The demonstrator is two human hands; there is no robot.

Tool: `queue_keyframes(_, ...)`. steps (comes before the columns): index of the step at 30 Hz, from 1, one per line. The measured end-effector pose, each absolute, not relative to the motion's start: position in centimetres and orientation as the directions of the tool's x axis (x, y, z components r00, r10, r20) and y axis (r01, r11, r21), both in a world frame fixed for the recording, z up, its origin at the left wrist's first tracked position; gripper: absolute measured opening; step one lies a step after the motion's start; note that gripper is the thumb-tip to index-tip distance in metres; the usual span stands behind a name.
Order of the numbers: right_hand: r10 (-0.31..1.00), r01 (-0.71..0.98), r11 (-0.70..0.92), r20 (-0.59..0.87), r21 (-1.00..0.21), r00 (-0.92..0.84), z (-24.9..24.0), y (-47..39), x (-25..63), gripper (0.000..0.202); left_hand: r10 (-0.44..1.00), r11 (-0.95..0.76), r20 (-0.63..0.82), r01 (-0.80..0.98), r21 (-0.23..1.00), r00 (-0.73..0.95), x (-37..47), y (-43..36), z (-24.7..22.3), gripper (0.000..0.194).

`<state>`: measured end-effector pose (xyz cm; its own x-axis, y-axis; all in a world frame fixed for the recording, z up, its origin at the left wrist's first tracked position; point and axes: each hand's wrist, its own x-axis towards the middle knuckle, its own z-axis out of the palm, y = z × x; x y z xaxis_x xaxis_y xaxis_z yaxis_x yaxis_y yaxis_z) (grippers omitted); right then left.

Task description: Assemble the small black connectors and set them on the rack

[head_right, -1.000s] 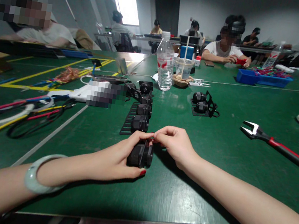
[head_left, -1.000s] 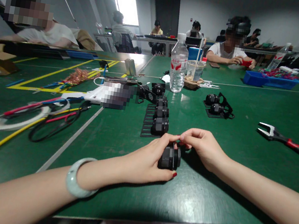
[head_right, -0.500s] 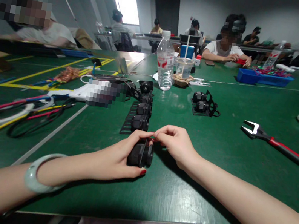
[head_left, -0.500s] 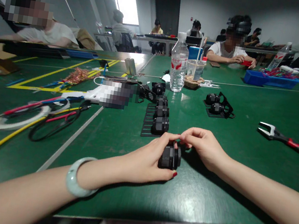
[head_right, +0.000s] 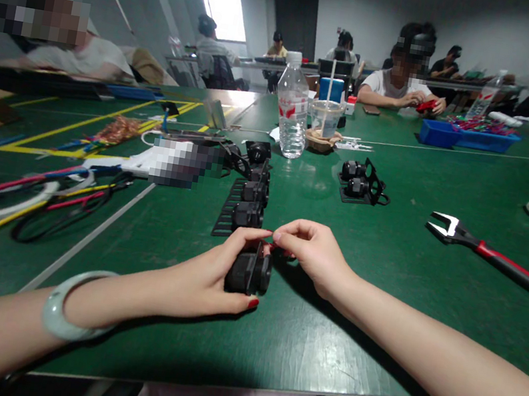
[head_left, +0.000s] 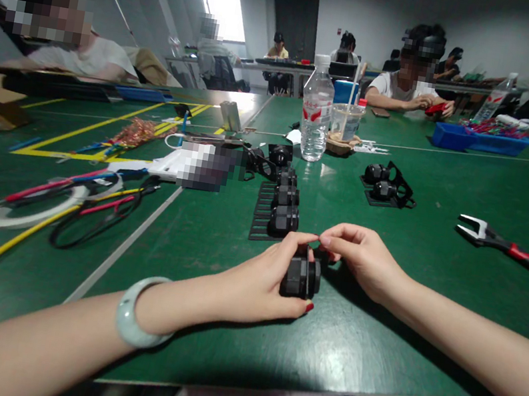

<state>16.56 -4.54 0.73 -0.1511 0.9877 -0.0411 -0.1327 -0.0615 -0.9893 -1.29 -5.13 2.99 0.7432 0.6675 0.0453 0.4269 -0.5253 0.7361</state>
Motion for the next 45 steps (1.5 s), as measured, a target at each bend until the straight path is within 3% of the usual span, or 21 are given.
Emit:
queue_keyframes(14,0.98,-0.142,0.032,0.059,-0.989,-0.189,0.3,-4.9,17.4,0.022,0.679,-0.516,0.017,0.46,0.722,0.734,-1.4,-5.1,2.9,0.065)
queue_keyframes(21,0.981,0.019,0.065,0.061,-0.998,-0.185,0.5,-5.1,17.8,0.026,0.677,-0.513,0.013,0.459,0.725,0.736,-1.4,-5.2,2.9,0.065)
queue_keyframes(26,0.967,0.044,0.163,0.151,-0.986,-0.204,0.5,-5.3,17.9,0.004,0.681,-0.509,0.013,0.461,0.727,0.732,-1.3,-5.2,3.0,0.064)
queue_keyframes(28,0.952,0.036,0.229,0.216,-0.973,-0.218,0.4,-5.4,18.0,0.02,0.678,-0.508,0.012,0.456,0.731,0.735,-1.4,-5.2,3.0,0.064)
queue_keyframes(33,0.817,0.251,0.535,0.418,-0.807,-0.396,0.8,-6.1,18.4,0.032,0.677,-0.521,0.032,0.447,0.727,0.735,-1.4,-5.1,2.9,0.064)
queue_keyframes(36,0.715,0.305,0.663,0.456,-0.684,-0.53,1.3,-6.6,18.3,0.037,0.68,-0.534,0.039,0.458,0.71,0.732,-1.4,-5.1,2.9,0.061)
queue_keyframes(45,0.651,0.305,0.723,0.462,-0.62,-0.603,0.9,-6.8,18.1,0.04,0.677,-0.539,0.043,0.454,0.709,0.735,-1.4,-5.2,2.8,0.059)
